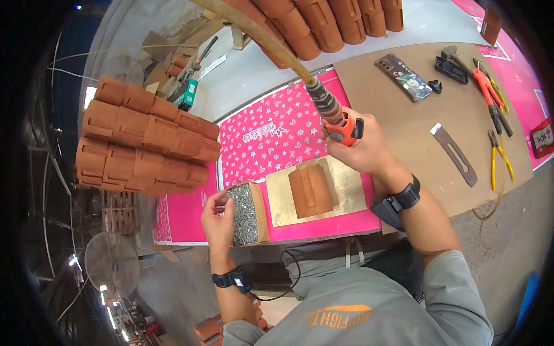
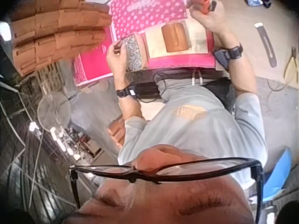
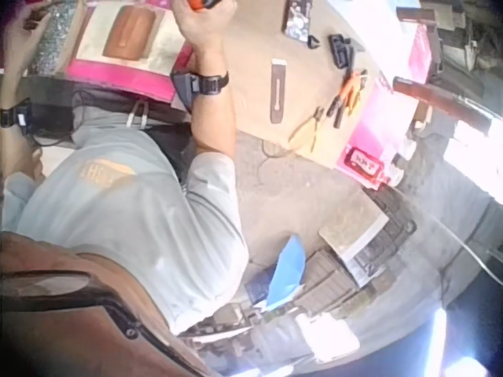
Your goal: The worker is using a pneumatic screwdriver to attach metal clips to small wooden or bamboo cylindrical components in a factory setting.
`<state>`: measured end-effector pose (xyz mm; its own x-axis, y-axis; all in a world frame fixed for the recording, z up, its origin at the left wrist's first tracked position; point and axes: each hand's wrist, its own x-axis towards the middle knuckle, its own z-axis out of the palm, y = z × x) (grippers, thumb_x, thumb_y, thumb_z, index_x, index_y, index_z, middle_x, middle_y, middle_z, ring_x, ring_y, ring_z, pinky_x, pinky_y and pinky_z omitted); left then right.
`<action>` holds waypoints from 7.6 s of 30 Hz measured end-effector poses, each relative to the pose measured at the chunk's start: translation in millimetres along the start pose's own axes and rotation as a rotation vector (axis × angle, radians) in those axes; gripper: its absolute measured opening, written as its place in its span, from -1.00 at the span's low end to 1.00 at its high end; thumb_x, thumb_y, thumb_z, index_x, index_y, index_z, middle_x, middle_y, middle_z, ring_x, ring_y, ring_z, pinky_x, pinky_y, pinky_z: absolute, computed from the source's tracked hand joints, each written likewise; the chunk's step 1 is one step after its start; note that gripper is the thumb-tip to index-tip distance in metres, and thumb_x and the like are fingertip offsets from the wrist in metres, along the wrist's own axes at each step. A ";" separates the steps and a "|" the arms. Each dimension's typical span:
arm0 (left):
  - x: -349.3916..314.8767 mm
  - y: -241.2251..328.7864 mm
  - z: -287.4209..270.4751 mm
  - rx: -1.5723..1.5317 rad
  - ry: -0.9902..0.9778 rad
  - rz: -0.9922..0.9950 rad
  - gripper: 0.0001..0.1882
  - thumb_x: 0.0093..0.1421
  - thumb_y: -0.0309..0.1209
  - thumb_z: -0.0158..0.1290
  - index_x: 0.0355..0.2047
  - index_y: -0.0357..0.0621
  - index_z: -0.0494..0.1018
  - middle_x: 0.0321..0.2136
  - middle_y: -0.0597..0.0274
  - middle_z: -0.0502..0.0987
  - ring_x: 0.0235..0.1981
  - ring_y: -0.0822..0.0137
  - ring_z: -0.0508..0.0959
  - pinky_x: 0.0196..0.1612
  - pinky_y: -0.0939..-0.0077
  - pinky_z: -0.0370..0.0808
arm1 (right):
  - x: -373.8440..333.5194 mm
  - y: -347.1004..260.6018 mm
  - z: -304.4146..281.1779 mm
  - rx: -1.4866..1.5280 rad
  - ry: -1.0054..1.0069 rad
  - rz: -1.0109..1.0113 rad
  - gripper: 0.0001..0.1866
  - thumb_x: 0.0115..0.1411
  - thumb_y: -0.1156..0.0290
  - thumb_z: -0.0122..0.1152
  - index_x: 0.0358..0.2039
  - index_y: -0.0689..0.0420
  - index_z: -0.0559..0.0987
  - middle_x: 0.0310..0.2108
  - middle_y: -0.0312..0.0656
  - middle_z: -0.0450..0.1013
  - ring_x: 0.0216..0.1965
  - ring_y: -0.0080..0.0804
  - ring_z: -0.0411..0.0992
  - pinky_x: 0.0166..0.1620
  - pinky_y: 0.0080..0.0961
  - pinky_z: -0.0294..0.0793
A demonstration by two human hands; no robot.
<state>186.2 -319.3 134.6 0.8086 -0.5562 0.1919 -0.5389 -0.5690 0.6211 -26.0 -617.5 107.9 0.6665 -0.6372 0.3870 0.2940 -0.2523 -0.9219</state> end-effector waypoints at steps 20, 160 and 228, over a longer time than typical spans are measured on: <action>208.2 116.8 247.7 0.151 -0.390 0.725 -0.45 0.19 -0.46 0.04 0.21 -0.34 0.29 0.18 -0.17 0.38 0.24 -0.11 0.32 0.30 0.13 0.26 | -0.7 -0.9 -12.2 0.051 0.215 0.001 -0.81 -0.03 0.60 0.25 -0.34 0.23 0.55 -0.45 -0.28 0.55 -0.40 -0.64 0.47 -0.28 -0.58 0.51; -32.6 -0.5 3.1 0.333 -0.096 0.114 -0.90 0.10 -0.48 0.21 -0.40 -0.26 0.56 -0.38 -0.01 0.54 -0.22 -0.06 0.53 -0.13 0.12 0.47 | -1.5 -4.9 -1.2 -0.092 0.115 -0.028 -0.84 -0.03 0.61 0.18 -0.37 0.21 0.54 -0.47 -0.28 0.52 -0.42 -0.59 0.47 -0.29 -0.53 0.53; -78.5 94.5 92.7 -0.525 0.023 0.280 -0.84 0.06 -0.51 0.32 -0.32 -0.19 0.64 -0.02 0.15 0.49 -0.05 0.22 0.47 -0.01 0.37 0.45 | -18.4 -120.8 80.5 0.393 -0.015 0.054 -0.82 -0.01 0.70 0.11 -0.34 0.27 0.52 -0.39 -0.20 0.54 -0.38 -0.58 0.48 -0.30 -0.57 0.51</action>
<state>49.9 -385.6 107.8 0.6610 -0.6249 0.4153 -0.5479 -0.0238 0.8362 -18.7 -516.7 213.7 0.6977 -0.6302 0.3407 0.4959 0.0815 -0.8646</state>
